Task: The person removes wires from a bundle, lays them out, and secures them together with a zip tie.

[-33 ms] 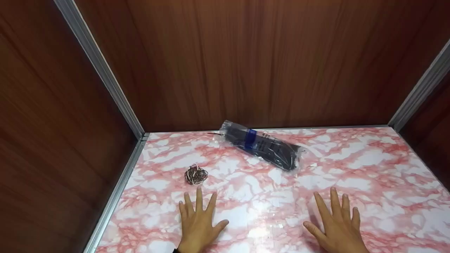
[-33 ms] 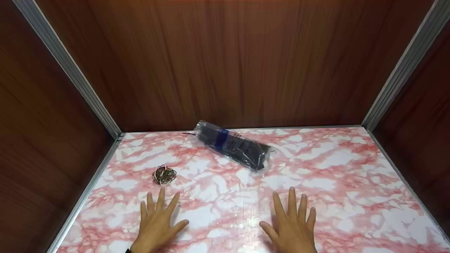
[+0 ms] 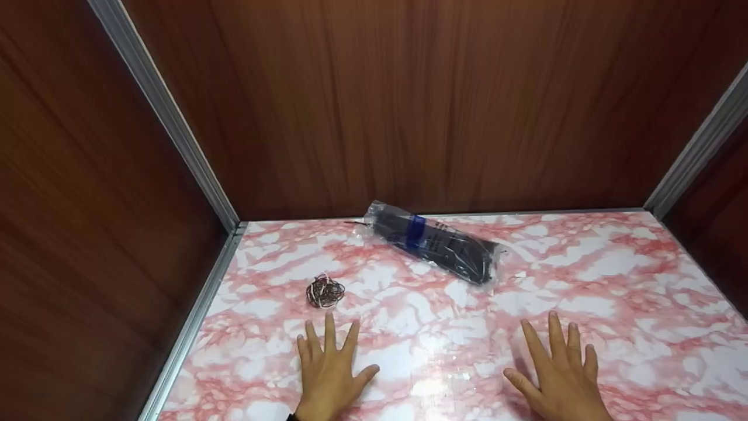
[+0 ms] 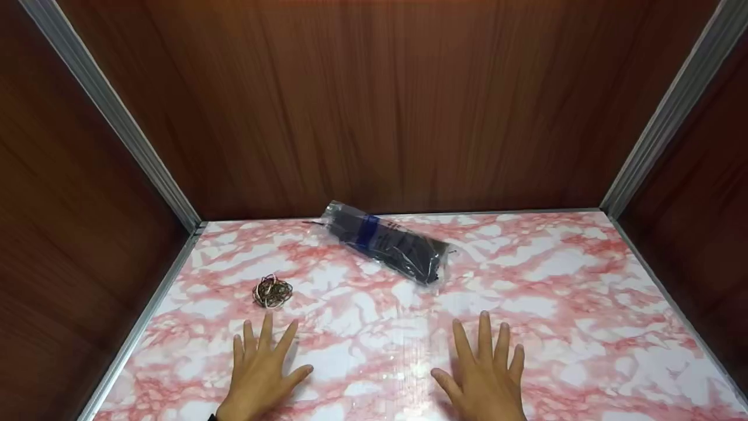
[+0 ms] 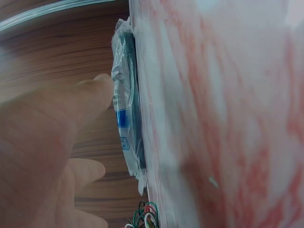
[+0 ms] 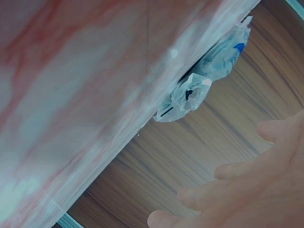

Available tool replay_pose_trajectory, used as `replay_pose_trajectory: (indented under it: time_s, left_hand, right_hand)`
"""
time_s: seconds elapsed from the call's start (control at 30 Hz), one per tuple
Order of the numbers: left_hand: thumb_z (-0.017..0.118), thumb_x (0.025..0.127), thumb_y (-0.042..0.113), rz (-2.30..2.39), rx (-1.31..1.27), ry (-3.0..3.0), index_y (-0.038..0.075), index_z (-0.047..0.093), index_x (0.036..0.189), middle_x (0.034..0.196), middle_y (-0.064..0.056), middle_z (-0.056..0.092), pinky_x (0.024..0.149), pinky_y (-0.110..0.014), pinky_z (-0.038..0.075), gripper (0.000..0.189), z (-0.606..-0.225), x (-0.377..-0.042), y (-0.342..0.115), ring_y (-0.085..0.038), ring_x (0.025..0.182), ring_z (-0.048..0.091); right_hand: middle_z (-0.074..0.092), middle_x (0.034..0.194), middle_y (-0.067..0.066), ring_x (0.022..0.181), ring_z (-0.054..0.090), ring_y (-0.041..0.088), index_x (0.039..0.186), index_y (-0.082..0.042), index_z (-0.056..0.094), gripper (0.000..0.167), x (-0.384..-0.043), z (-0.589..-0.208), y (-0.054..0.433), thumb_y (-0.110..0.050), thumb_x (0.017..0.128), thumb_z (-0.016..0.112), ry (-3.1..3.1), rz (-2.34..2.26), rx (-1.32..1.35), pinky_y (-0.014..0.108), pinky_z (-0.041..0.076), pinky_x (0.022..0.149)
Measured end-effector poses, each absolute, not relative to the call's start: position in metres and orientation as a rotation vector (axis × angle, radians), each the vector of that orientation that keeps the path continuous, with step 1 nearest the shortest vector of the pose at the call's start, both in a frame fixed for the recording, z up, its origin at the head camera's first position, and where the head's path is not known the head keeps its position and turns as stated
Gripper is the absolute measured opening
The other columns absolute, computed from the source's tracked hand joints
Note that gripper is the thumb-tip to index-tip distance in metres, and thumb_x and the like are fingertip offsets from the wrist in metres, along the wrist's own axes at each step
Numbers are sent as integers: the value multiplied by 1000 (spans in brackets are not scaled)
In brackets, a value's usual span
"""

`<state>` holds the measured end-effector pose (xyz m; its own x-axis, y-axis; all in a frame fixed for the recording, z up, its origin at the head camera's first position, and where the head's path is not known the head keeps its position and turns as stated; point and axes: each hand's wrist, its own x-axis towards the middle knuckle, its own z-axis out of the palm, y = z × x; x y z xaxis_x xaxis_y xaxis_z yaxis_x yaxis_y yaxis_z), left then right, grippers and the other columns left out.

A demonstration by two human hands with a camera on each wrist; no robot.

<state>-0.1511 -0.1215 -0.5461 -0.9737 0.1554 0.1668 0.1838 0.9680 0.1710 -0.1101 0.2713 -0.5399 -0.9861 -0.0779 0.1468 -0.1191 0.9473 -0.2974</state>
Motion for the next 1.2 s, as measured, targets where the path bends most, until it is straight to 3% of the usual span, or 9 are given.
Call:
replay_pose_trajectory:
  time_s: [0.1, 0.17, 0.2, 0.27, 0.33, 0.57, 0.73, 0.97, 1.2]
  left_hand:
    - [69, 79, 57, -266, -292, -2879, 19, 56, 136, 142, -27, 40, 101, -66, 28, 70, -544, -155, -122, -58, 125, 35]
    - [74, 81, 37, -234, -323, -2781, 11, 68, 112, 116, -22, 59, 83, -57, 47, 40, -540, -165, -123, -48, 101, 56]
    - [74, 79, 25, -218, -335, -2731, 9, 70, 98, 99, -18, 63, 70, -52, 51, 25, -538, -172, -124, -43, 86, 61]
    - [69, 74, 7, -199, -355, -2648, 9, 66, 76, 73, -11, 60, 47, -45, 46, 4, -533, -191, -124, -33, 61, 58]
    - [66, 72, 0, -181, -361, -2629, 9, 62, 68, 63, -9, 57, 41, -44, 44, 11, -528, -211, -123, -32, 53, 58]
    - [73, 71, 2, -86, -365, -2832, 6, 66, 74, 75, -14, 62, 52, -46, 50, 8, -539, -251, -120, -35, 62, 63]
    - [73, 69, -4, -126, -358, -2830, 3, 66, 71, 72, -15, 61, 51, -43, 52, 10, -550, -257, -117, -34, 61, 63]
    - [72, 73, -1, -63, -239, -2736, 2, 69, 83, 84, -17, 60, 48, -44, 46, 11, -545, -269, -117, -33, 61, 62]
    - [69, 75, 1, -111, -198, -2681, -3, 70, 79, 83, -20, 61, 67, -50, 50, 6, -541, -270, -119, -37, 72, 62]
  right_hand:
    - [-14, 158, 21, 137, -13, 55, 157, -21, 10, 90, -108, -540, 271, -62, 90, 54, -2970, 475, 158, 76, -11, 97]
    - [-7, 158, 24, 138, -10, 56, 155, -20, 19, 86, -107, -539, 271, -60, 89, 57, -2972, 488, 178, 77, -7, 97]
    - [-1, 158, 25, 138, -7, 56, 153, -18, 26, 83, -107, -538, 271, -58, 89, 60, -2971, 492, 196, 77, -4, 97]
    - [10, 155, 28, 137, 1, 58, 146, -14, 40, 74, -108, -535, 269, -52, 87, 65, -2973, 488, 246, 76, 3, 98]
    - [21, 151, 29, 136, 10, 57, 137, -12, 52, 63, -110, -533, 266, -45, 86, 70, -2957, 467, 313, 75, 10, 99]
    - [42, 140, 27, 128, 36, 52, 117, -15, 64, 41, -113, -535, 239, -38, 85, 72, -2902, 311, 617, 70, 30, 95]
    - [48, 135, 26, 123, 44, 50, 110, -13, 66, 35, -120, -536, 221, -37, 85, 72, -2840, 280, 793, 65, 35, 94]
    - [56, 124, 21, 114, 53, 41, 97, -16, 67, 20, -141, -536, 201, -28, 83, 73, -2680, 286, 914, 61, 42, 87]
    - [59, 120, 21, 109, 57, 37, 90, -17, 68, 12, -160, -534, 179, -27, 85, 71, -2648, 349, 1026, 55, 47, 85]
